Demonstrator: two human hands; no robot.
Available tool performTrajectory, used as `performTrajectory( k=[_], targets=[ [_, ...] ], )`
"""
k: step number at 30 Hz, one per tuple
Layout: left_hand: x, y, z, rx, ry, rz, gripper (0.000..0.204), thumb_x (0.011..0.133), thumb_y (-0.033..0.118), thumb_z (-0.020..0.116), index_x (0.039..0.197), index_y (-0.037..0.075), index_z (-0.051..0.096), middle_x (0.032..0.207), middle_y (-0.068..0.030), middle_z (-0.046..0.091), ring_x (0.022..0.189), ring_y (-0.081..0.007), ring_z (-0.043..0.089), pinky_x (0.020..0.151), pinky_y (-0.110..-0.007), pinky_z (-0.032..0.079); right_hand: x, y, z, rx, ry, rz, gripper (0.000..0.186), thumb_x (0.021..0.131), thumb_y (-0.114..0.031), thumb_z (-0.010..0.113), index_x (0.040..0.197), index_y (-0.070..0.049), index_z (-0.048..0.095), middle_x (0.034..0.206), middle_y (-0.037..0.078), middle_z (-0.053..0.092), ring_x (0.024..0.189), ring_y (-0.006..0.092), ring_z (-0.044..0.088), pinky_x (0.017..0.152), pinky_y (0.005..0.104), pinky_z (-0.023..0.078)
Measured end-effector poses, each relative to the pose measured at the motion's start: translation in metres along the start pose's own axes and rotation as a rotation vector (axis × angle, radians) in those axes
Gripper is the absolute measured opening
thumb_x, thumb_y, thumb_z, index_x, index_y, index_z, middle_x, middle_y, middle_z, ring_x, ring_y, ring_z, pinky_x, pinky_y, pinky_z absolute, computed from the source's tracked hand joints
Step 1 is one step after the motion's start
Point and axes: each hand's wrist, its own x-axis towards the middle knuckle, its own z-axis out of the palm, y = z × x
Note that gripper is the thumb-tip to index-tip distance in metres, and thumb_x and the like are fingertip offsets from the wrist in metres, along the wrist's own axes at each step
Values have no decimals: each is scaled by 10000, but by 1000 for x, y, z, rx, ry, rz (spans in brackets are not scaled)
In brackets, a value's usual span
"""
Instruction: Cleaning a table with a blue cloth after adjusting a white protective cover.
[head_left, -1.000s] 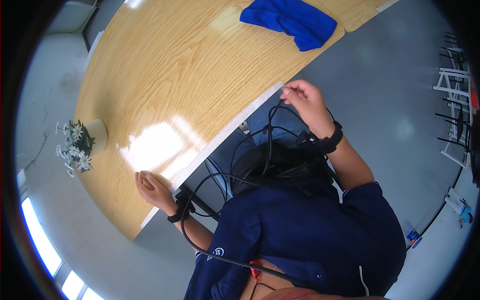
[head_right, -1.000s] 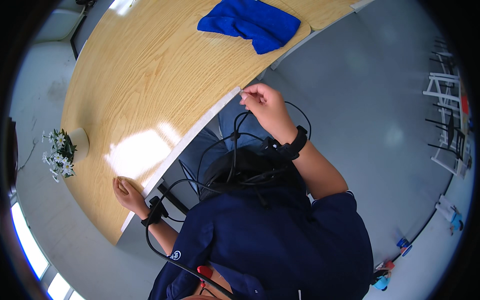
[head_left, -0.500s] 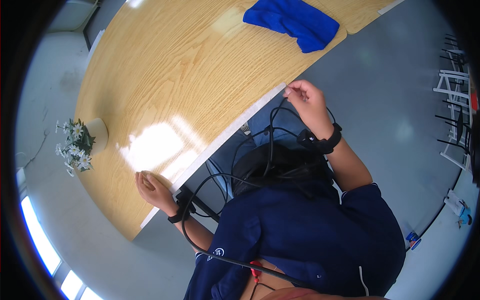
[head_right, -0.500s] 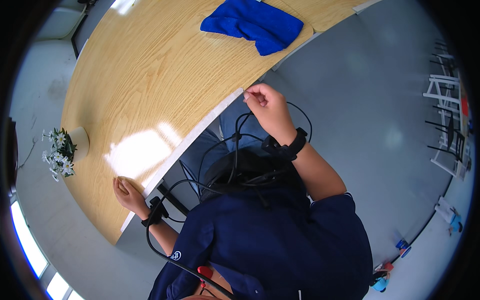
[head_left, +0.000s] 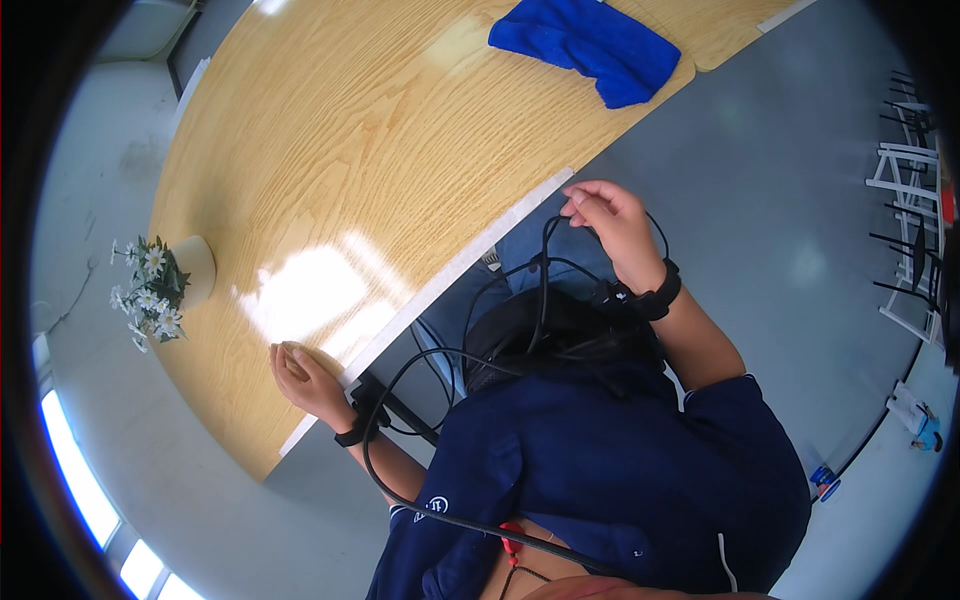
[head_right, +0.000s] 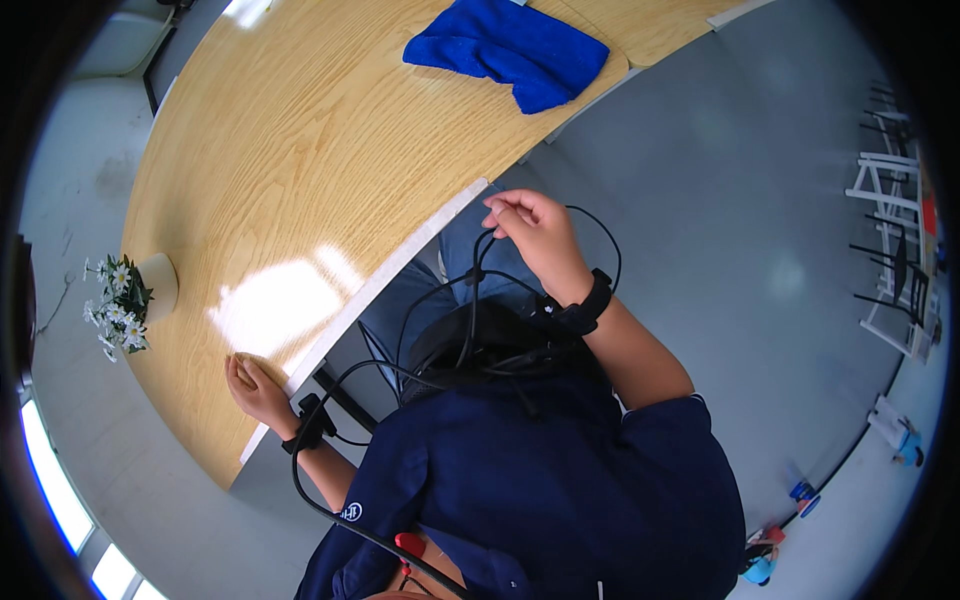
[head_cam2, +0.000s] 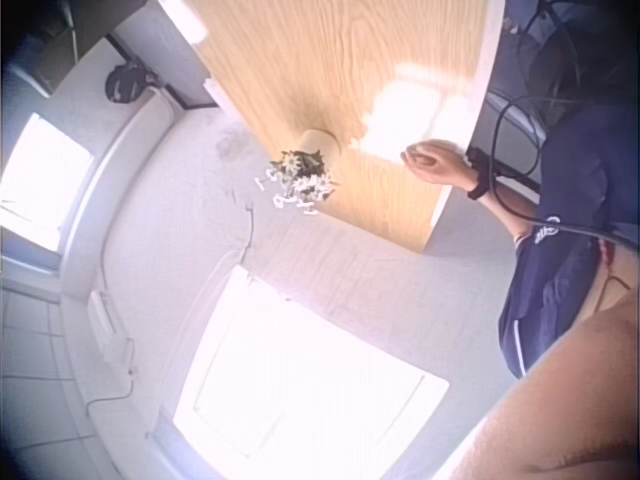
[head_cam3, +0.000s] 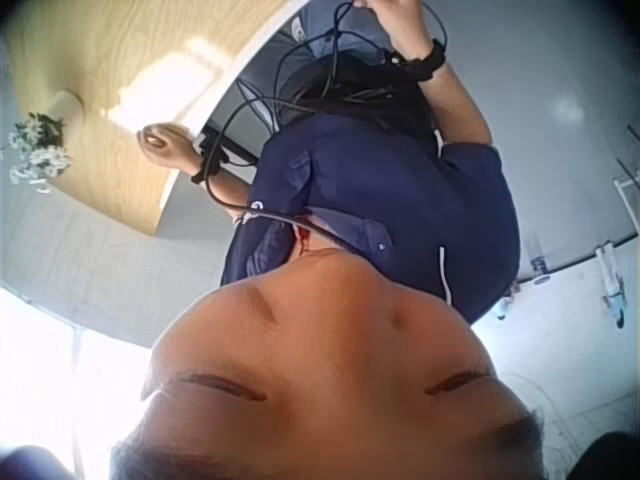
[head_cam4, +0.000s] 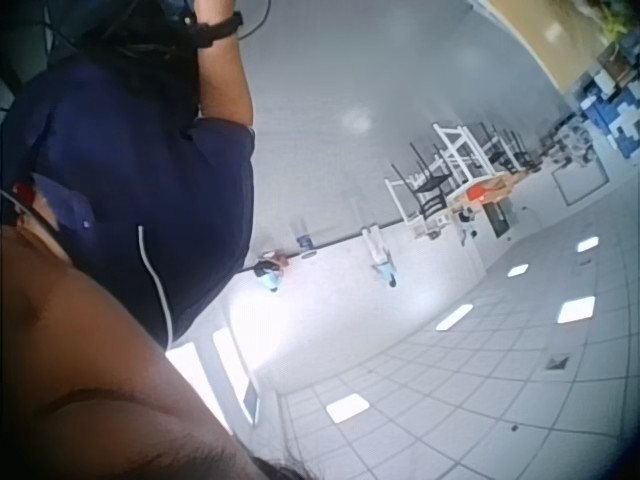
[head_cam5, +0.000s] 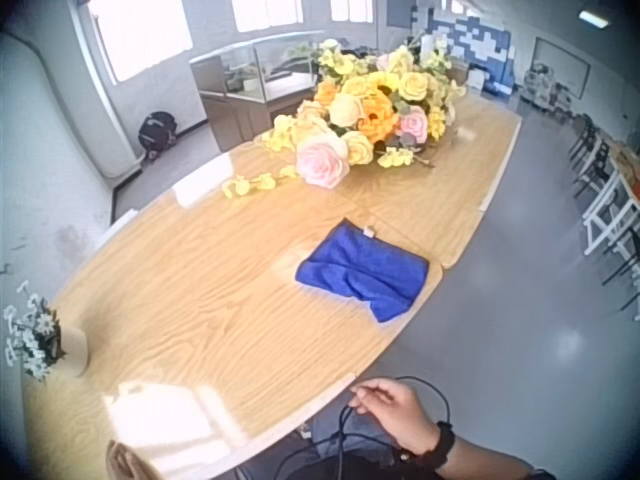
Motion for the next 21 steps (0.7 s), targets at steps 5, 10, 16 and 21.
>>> performTrajectory(
  k=[5,10,16,21],
  targets=[
    [1,4,1,-23,-3,-31,314,900,133,504,1151,-53,532,1239,-178,515,1165,-300,475,987,-374,377,-4,-3,3,66,-106,19,240,906,-112,522,1079,47,569,872,96,635,772,110,570,736,237,466],
    [1,4,-1,-23,-4,-32,312,902,136,502,1150,-50,532,1245,-175,511,1166,-299,474,985,-375,381,0,-6,3,122,-109,49,246,901,-120,533,1089,38,552,890,95,632,754,116,559,737,242,463],
    [-1,2,-1,22,-19,-7,306,905,142,502,1146,-44,533,1255,-165,505,1173,-292,468,979,-376,393,5,-3,-5,316,-127,117,192,882,-124,553,1026,1,577,875,68,630,723,92,540,709,236,445],
    [-2,6,-2,12,-7,-22,305,907,148,504,1146,-40,534,1258,-163,500,1176,-293,466,975,-373,399,8,-1,-10,394,-148,144,179,864,-85,541,1019,-4,578,874,64,627,730,94,540,707,232,440]
  ],
)
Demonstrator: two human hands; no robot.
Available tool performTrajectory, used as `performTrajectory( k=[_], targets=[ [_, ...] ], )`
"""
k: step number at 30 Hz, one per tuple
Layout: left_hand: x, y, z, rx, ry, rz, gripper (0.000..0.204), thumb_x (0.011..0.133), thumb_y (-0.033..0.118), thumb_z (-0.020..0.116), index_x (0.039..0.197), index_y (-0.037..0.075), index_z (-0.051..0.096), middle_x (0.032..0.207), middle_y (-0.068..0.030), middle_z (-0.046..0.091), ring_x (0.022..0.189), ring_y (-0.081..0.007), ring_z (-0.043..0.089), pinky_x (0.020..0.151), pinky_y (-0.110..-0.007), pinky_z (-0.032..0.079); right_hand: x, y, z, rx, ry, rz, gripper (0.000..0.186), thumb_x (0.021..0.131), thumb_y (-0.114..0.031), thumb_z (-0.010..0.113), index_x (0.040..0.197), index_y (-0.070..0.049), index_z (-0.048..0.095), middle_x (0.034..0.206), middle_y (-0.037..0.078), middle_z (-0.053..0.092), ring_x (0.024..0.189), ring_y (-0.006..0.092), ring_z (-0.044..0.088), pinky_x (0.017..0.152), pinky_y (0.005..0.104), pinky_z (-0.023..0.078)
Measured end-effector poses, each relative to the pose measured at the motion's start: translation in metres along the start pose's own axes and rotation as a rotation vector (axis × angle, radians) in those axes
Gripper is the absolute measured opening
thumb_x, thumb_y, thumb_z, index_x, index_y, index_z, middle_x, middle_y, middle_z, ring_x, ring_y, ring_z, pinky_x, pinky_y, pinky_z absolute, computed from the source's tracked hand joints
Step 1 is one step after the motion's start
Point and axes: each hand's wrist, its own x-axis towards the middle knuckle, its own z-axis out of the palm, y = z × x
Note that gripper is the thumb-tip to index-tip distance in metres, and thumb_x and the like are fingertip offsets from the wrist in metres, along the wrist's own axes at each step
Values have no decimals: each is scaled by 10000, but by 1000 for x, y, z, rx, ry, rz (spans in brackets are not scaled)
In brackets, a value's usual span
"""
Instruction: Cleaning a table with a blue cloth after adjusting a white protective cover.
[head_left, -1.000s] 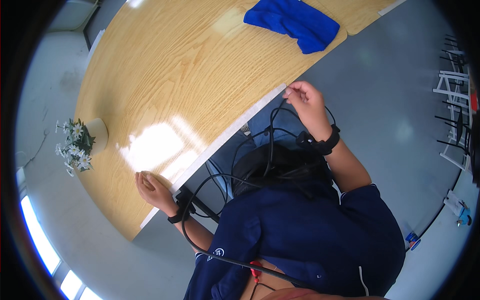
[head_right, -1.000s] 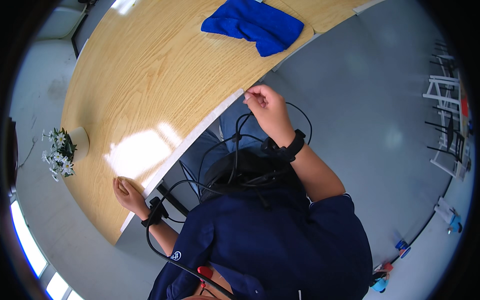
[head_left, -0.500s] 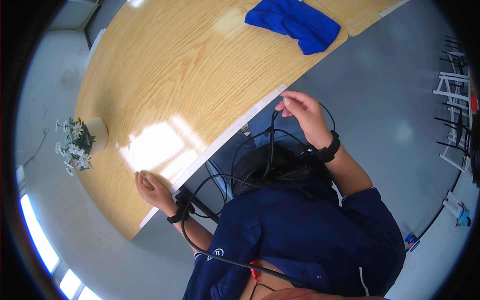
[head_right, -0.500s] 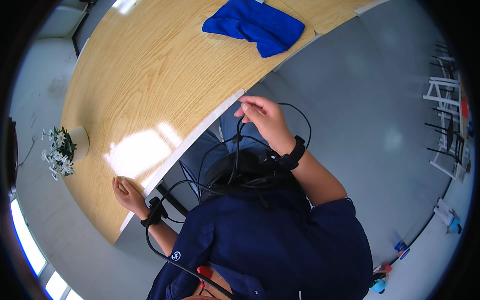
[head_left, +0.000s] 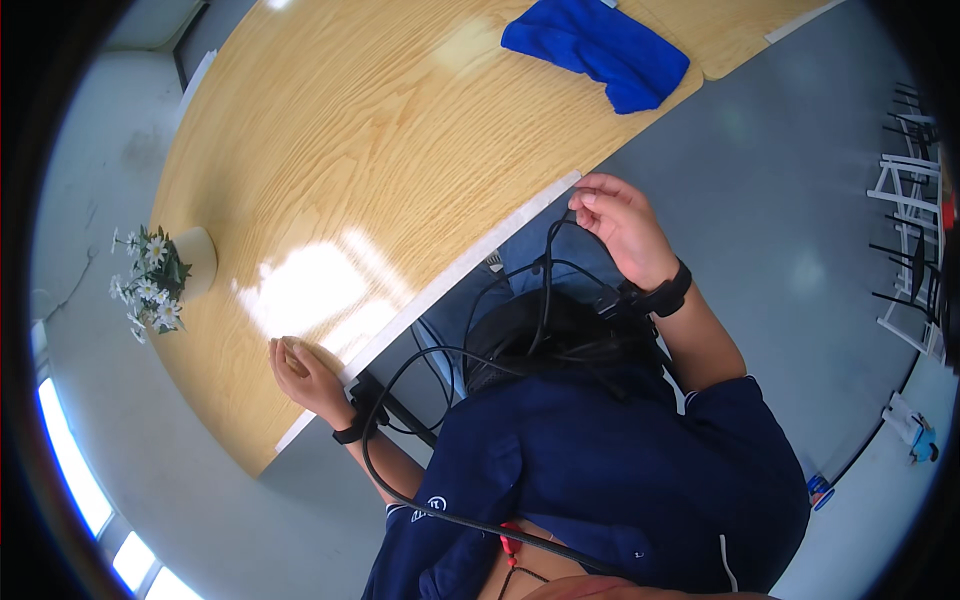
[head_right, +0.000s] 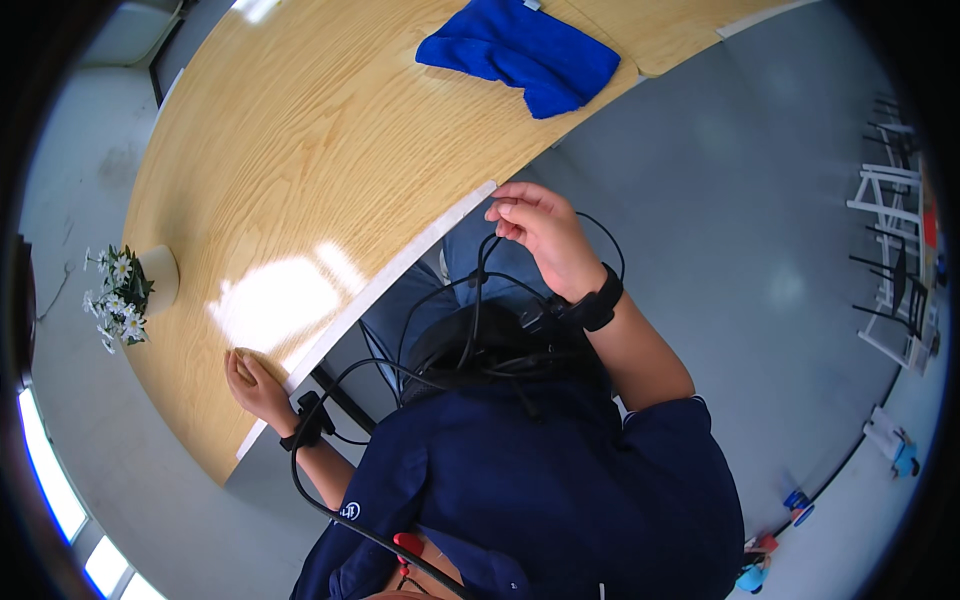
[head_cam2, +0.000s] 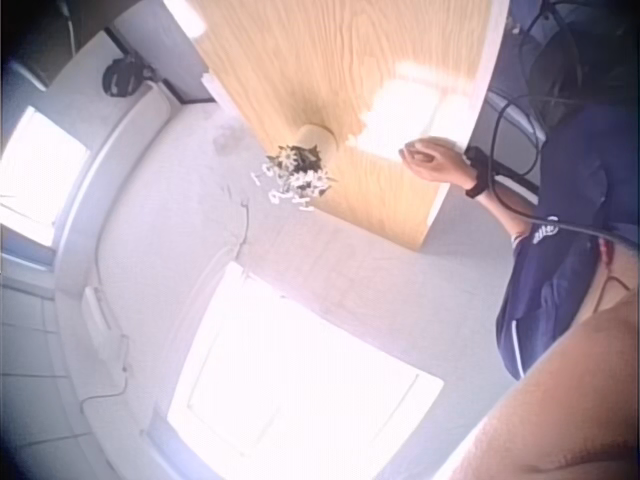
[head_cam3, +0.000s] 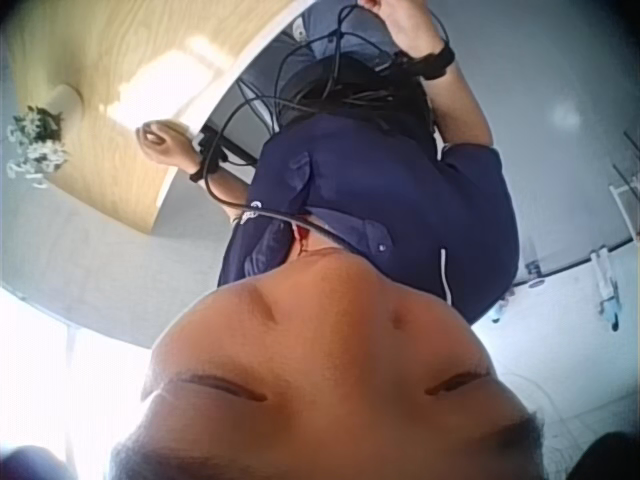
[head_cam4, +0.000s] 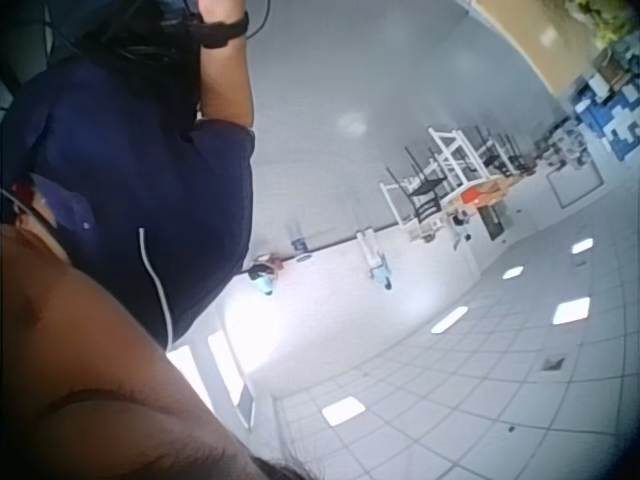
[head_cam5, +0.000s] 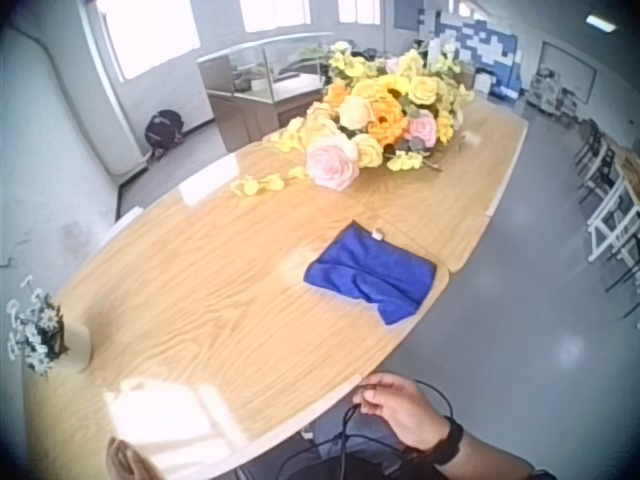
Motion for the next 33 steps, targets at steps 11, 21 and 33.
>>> performTrajectory(
  k=[11,21,33],
  targets=[
    [3,-6,3,-21,12,17,287,903,131,502,1123,-48,550,1246,-179,515,1190,-312,457,982,-383,379,-3,-19,-6,251,-98,106,224,844,-60,512,1046,18,567,885,85,618,758,116,532,719,233,426],
    [4,-4,1,-9,26,38,278,900,127,502,1113,-44,555,1247,-175,517,1191,-316,457,998,-394,357,-6,-65,-28,-332,440,-448,287,894,-69,483,1169,-20,551,1005,67,615,780,99,536,728,230,437],
    [2,-10,9,-29,105,54,276,862,111,548,1111,-8,565,1247,-175,525,1190,-338,449,1001,-427,337,48,-107,-13,-1825,191,-1074,366,913,-202,487,1252,-70,522,1348,117,458,1281,356,354,1038,438,279]
  ],
)
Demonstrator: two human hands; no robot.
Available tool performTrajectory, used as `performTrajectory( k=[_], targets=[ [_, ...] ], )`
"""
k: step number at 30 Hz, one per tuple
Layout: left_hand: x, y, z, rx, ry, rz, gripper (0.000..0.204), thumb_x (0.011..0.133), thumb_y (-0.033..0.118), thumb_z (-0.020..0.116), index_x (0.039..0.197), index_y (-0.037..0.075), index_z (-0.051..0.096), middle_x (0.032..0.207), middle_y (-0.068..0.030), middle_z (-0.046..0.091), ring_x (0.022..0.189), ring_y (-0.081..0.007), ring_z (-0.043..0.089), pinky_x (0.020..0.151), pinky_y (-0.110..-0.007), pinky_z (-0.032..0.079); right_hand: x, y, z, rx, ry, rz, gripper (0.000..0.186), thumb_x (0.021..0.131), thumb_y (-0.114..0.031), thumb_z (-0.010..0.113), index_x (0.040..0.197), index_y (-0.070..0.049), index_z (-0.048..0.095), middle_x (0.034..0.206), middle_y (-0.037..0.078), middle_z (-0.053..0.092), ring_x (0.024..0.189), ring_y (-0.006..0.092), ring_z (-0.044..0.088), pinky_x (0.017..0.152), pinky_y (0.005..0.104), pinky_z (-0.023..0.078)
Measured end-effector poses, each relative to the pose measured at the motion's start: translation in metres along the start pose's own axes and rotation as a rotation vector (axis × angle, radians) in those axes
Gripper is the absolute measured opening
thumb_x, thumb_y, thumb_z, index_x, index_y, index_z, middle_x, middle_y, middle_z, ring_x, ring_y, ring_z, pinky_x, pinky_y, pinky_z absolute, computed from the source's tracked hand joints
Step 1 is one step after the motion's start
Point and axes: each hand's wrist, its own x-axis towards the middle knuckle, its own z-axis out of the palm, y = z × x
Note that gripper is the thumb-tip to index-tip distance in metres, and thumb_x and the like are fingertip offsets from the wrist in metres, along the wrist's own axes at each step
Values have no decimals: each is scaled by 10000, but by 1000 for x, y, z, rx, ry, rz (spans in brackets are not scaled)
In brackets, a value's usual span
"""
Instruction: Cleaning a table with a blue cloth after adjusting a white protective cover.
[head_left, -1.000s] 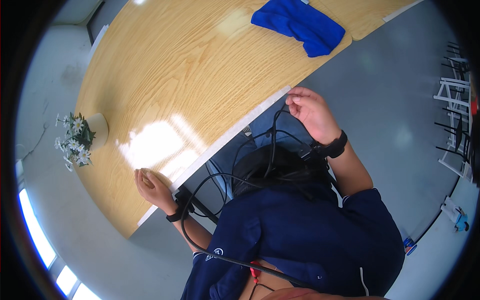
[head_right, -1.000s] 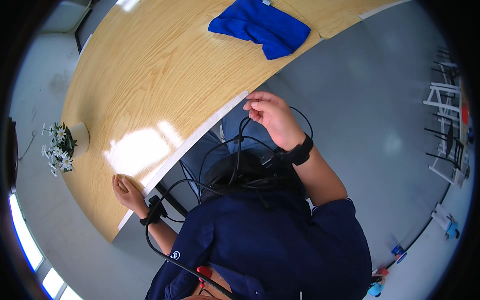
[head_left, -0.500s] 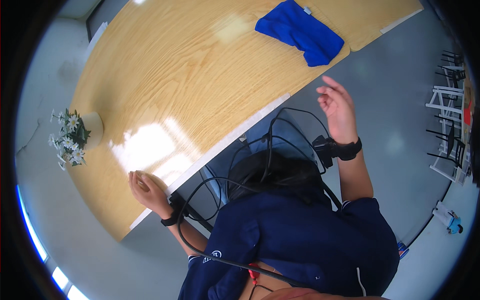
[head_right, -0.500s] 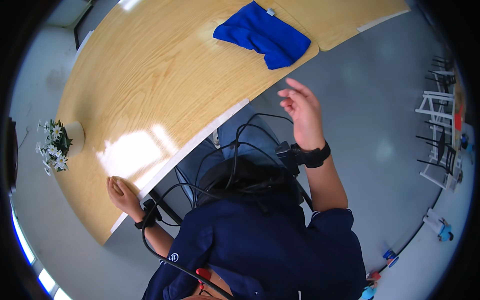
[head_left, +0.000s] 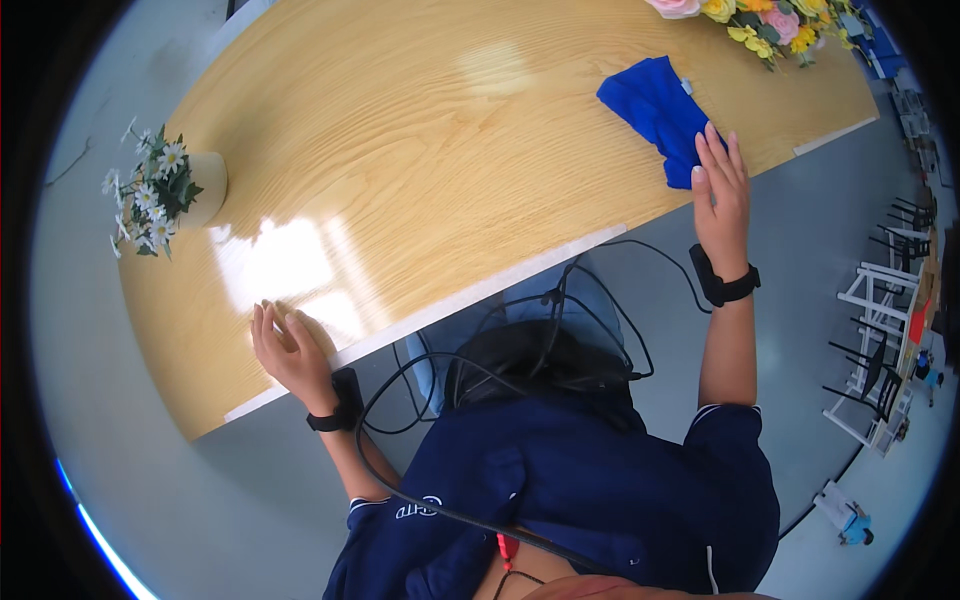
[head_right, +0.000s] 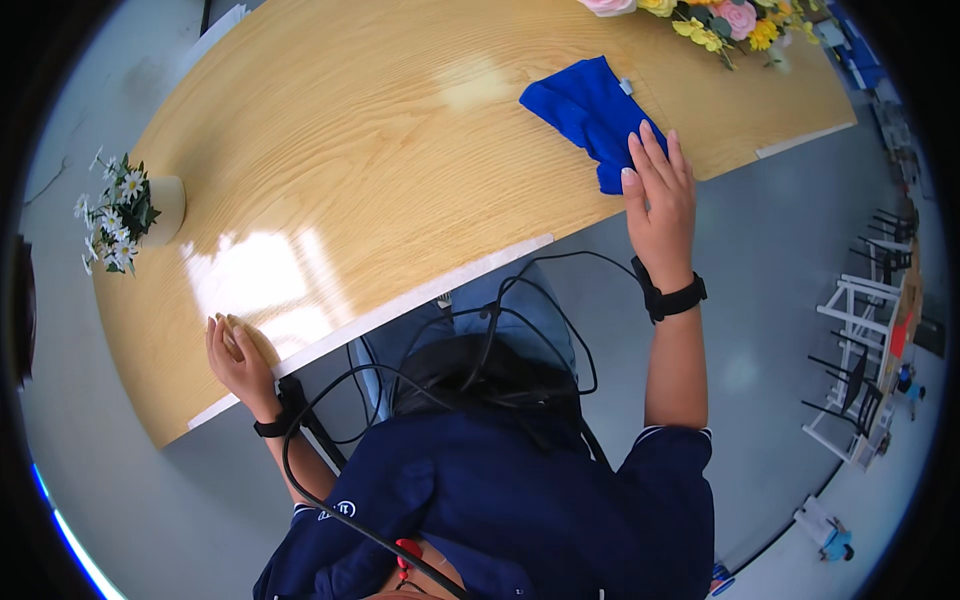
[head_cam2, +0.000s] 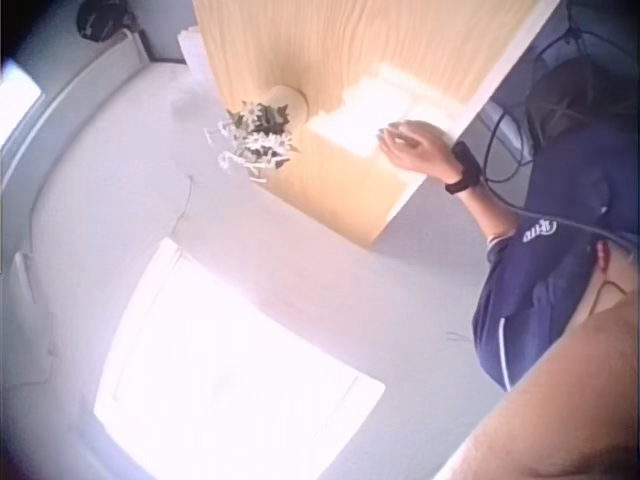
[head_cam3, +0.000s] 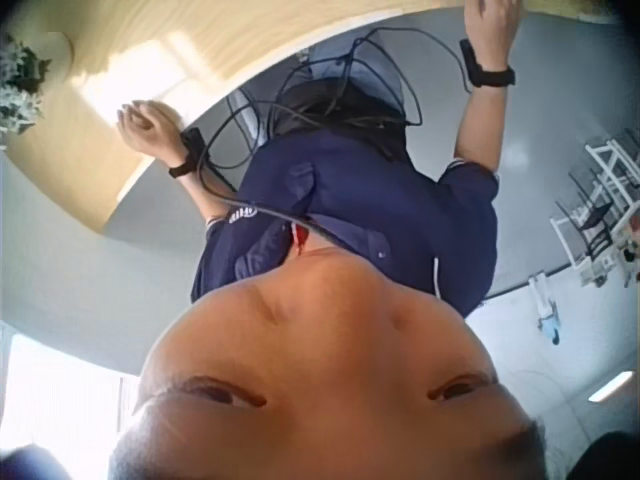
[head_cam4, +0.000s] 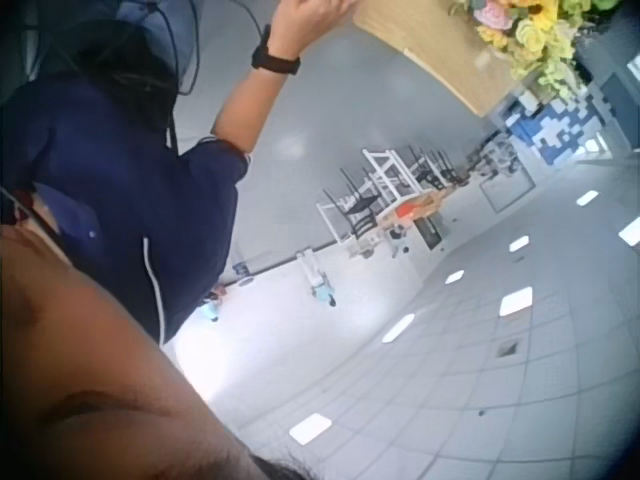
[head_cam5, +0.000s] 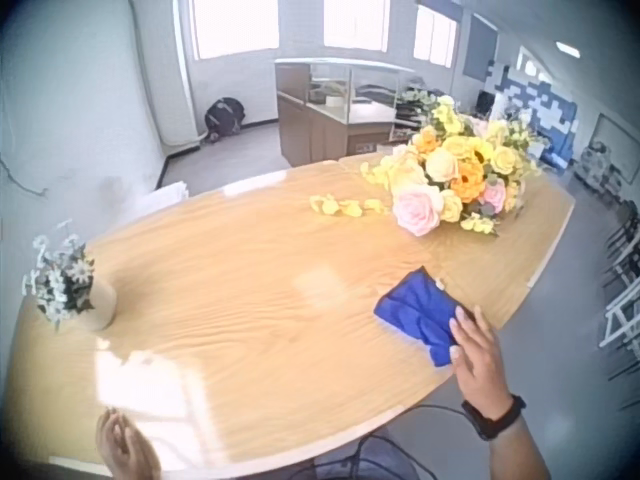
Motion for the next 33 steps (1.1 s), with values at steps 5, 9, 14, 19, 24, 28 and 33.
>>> performTrajectory(
  k=[5,9,14,19,24,28,33],
  targets=[
    [2,-1,-1,4,28,-8,272,851,100,559,1101,-6,566,1248,-178,524,1183,-348,453,997,-429,336,7,-4,21,65,-134,-4,395,921,-244,454,1296,-122,487,1382,117,416,1303,362,316,1058,494,215],
    [3,2,-1,20,47,6,271,844,102,564,1099,11,566,1247,-160,532,1198,-358,445,997,-441,320,5,-3,26,52,-200,-1,425,916,-248,449,1331,-154,449,1416,119,367,1315,359,295,1063,511,191],
    [4,-1,3,26,64,-10,246,834,101,572,1068,27,572,1226,-145,547,1183,-357,461,986,-454,320,9,-29,21,-52,-299,8,498,882,-308,510,1352,-171,419,1439,124,324,1323,379,263,1061,523,186],
    [3,0,1,3,87,-36,223,827,103,576,1040,38,579,1221,-131,553,1189,-339,463,995,-461,308,12,-64,17,-117,-369,-4,561,862,-361,537,1367,-166,392,1433,134,327,1311,393,279,1039,539,238],
    [5,2,1,2,72,-56,229,827,124,578,1042,46,589,1222,-124,556,1201,-312,461,1013,-483,290,10,-110,24,-124,-403,-102,619,837,-431,560,1351,-125,404,1418,159,338,1276,427,313,999,564,291],
    [3,0,1,0,76,-63,237,824,133,579,1048,57,593,1225,-124,554,1204,-316,458,1023,-497,277,11,-151,32,-130,-395,-214,648,816,-468,569,1331,-102,427,1385,177,372,1236,434,359,957,566,343],
    [4,-3,3,-18,80,-36,267,809,151,587,1065,76,591,1240,-111,545,1224,-317,436,1031,-522,254,9,-201,38,-45,-404,-334,646,802,-429,596,1317,-72,435,1362,201,385,1212,438,378,949,570,345]
  ],
)
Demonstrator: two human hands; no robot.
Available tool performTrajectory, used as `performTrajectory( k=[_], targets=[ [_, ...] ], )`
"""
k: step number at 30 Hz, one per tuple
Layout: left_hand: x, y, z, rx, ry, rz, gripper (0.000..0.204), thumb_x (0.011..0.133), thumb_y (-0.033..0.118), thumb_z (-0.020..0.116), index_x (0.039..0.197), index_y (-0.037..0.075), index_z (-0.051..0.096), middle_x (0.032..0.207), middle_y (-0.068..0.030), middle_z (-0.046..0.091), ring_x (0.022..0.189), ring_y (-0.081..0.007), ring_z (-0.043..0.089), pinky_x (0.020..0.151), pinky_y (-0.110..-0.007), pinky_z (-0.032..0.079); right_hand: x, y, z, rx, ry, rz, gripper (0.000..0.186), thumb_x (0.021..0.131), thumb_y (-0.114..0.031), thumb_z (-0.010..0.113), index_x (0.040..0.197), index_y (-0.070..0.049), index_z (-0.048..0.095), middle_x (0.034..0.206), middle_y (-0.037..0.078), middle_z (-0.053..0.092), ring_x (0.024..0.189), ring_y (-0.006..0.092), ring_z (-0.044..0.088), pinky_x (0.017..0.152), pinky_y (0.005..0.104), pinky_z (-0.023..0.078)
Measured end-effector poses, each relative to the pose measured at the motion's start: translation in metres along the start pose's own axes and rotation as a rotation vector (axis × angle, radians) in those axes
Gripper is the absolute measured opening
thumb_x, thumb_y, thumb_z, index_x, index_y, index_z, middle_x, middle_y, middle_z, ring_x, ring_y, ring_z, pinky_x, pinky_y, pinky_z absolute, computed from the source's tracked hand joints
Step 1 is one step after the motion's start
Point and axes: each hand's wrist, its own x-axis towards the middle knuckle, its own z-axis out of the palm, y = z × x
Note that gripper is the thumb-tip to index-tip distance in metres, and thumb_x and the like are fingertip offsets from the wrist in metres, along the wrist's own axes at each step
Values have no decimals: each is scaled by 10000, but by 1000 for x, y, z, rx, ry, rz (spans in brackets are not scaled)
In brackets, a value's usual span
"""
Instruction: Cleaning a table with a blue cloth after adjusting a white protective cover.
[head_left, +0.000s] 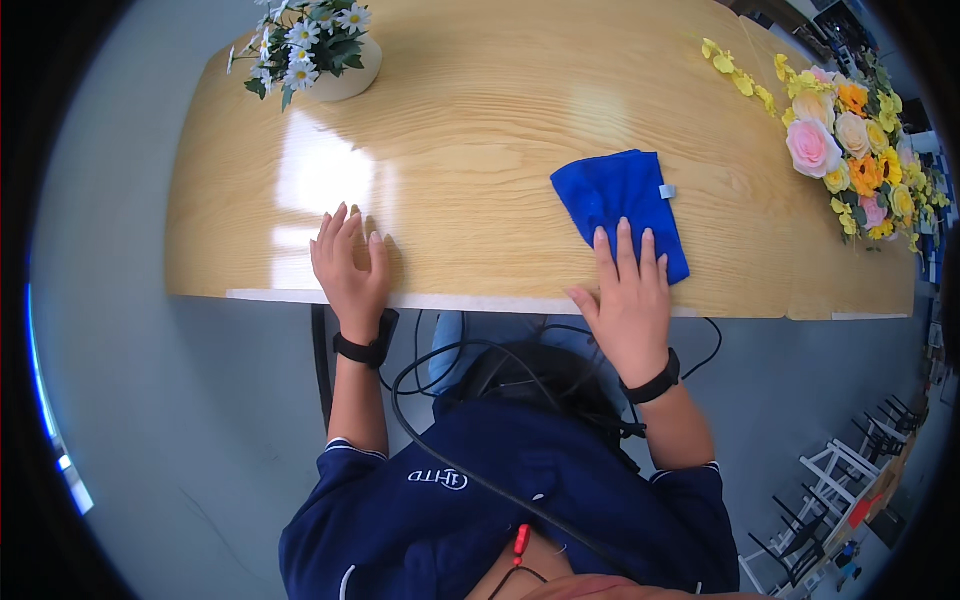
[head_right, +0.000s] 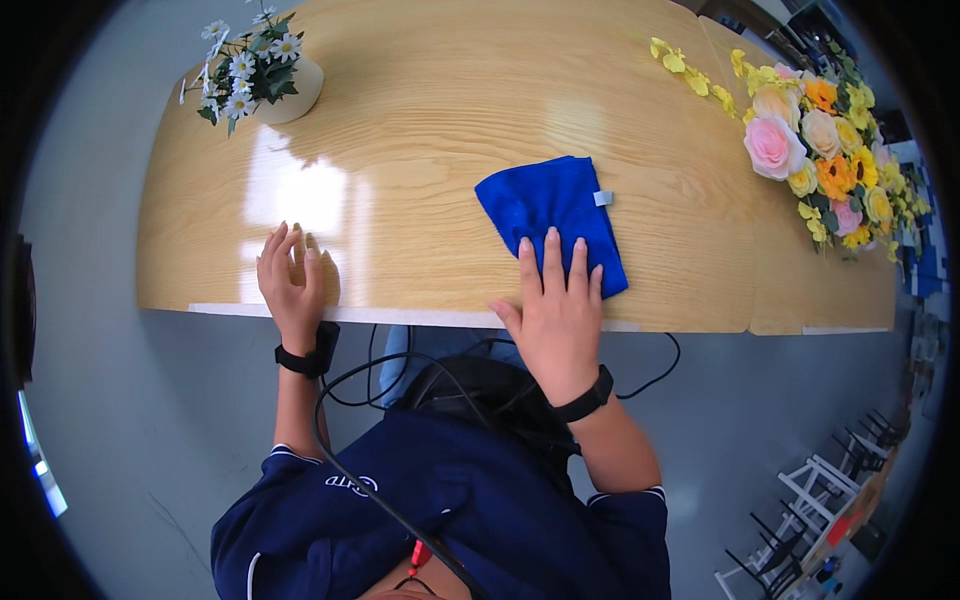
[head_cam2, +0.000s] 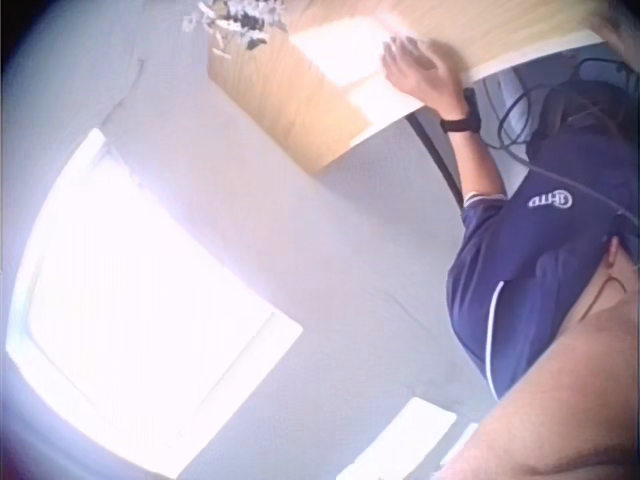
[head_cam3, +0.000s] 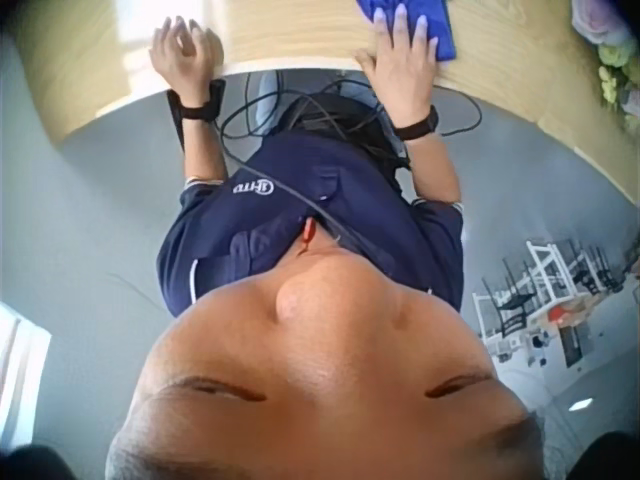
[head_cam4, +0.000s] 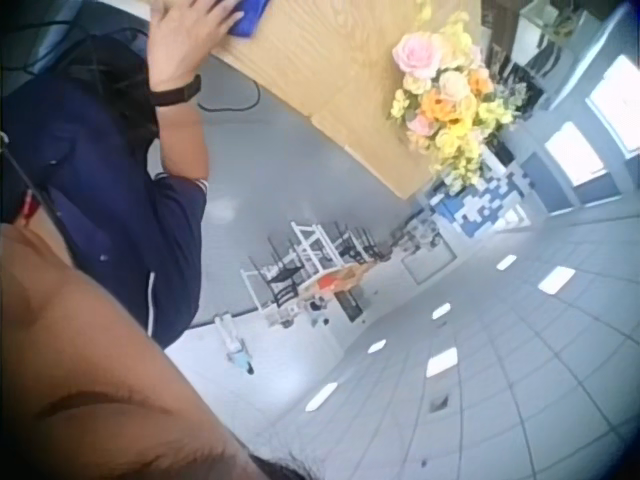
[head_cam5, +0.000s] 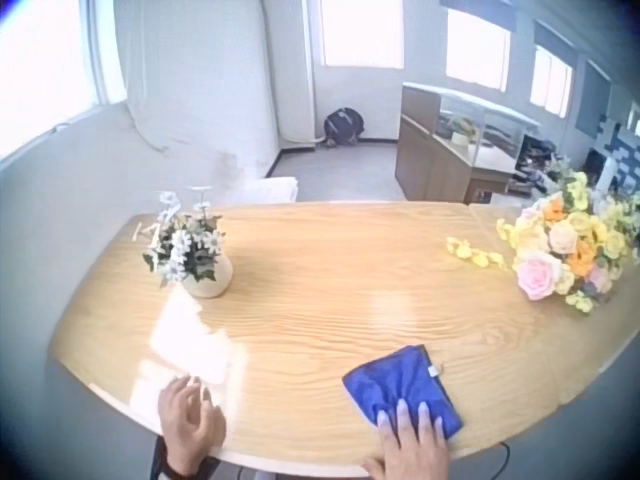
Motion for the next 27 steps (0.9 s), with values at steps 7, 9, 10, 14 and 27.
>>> performTrajectory(
  k=[7,9,10,14,27],
  targets=[
    [-9,7,-11,137,-101,0,420,820,217,596,1212,94,506,1370,-123,407,1308,-335,310,1042,-559,198,2,-15,-4,99,41,-80,681,819,-453,573,1349,-70,384,1360,207,391,1207,452,382,954,553,349],
    [-9,21,-18,232,-259,-21,554,826,273,606,1317,112,408,1443,-137,290,1344,-349,231,1062,-550,167,3,5,3,314,120,-96,681,820,-417,599,1359,-71,366,1343,204,412,1201,414,410,968,503,361],
    [-9,29,-24,237,-257,-27,554,826,273,606,1317,112,408,1443,-137,290,1344,-349,231,1062,-550,167,-2,15,7,441,186,-99,680,822,-383,613,1365,-66,355,1355,203,401,1211,400,406,987,475,352],
    [-6,71,-39,84,-344,46,616,815,306,622,1341,94,380,1446,-141,281,1346,-367,214,1076,-538,157,-18,61,6,331,380,63,613,848,-245,613,1354,-18,351,1379,195,377,1276,377,346,1039,436,291],
    [-13,207,15,-110,-529,585,563,811,296,604,1281,30,444,1394,-248,303,1281,-456,286,988,-593,276,-28,172,29,164,655,526,305,893,-188,544,1126,9,560,1176,153,569,1113,313,504,949,396,378]
  ],
)
